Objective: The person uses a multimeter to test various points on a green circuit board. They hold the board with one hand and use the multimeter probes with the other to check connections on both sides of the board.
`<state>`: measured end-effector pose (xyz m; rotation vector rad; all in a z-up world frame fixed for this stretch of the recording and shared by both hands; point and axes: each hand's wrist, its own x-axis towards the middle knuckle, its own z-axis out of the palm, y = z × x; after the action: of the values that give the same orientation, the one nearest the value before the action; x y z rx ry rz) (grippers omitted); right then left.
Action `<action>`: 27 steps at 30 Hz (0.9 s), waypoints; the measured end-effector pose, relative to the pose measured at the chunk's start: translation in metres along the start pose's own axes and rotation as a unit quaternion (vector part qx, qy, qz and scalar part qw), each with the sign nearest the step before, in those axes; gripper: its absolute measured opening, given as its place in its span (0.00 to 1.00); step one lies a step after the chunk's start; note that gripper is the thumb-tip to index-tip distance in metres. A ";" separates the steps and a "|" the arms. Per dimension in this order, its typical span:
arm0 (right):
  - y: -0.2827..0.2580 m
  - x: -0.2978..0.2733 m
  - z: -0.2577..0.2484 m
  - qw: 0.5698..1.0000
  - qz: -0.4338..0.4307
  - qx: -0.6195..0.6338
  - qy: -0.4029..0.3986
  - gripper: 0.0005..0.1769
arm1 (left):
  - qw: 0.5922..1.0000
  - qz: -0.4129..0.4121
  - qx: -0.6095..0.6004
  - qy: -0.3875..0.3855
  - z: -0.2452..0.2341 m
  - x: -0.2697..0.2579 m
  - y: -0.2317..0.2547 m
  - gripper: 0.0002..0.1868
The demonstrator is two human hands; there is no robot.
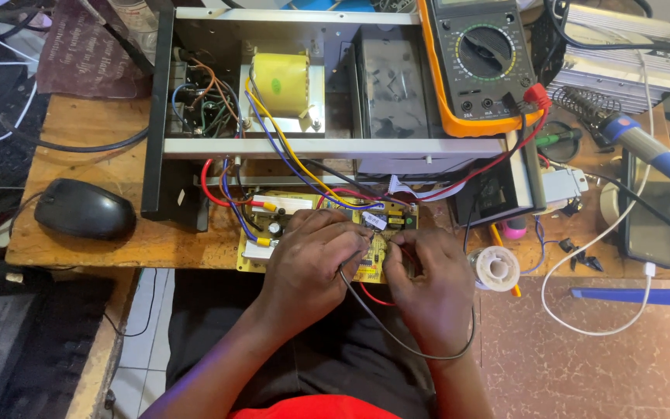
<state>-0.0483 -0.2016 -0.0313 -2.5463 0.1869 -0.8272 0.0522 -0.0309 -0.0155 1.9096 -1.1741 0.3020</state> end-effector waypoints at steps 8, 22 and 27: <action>-0.003 -0.001 0.006 1.000 0.011 -0.014 0.015 0.04 | 1.000 0.009 0.021 -0.002 0.002 0.000 0.002 0.04; -0.001 -0.002 0.010 0.999 -0.004 -0.017 0.044 0.04 | 0.999 0.007 0.043 -0.003 0.002 -0.002 0.004 0.03; 0.000 -0.003 0.011 0.999 0.004 -0.011 0.045 0.04 | 0.999 0.016 0.040 0.009 0.001 0.000 0.006 0.07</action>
<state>-0.0440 -0.1969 -0.0408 -2.5286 0.2354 -0.9436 0.0472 -0.0326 -0.0131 1.9546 -1.1973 0.3863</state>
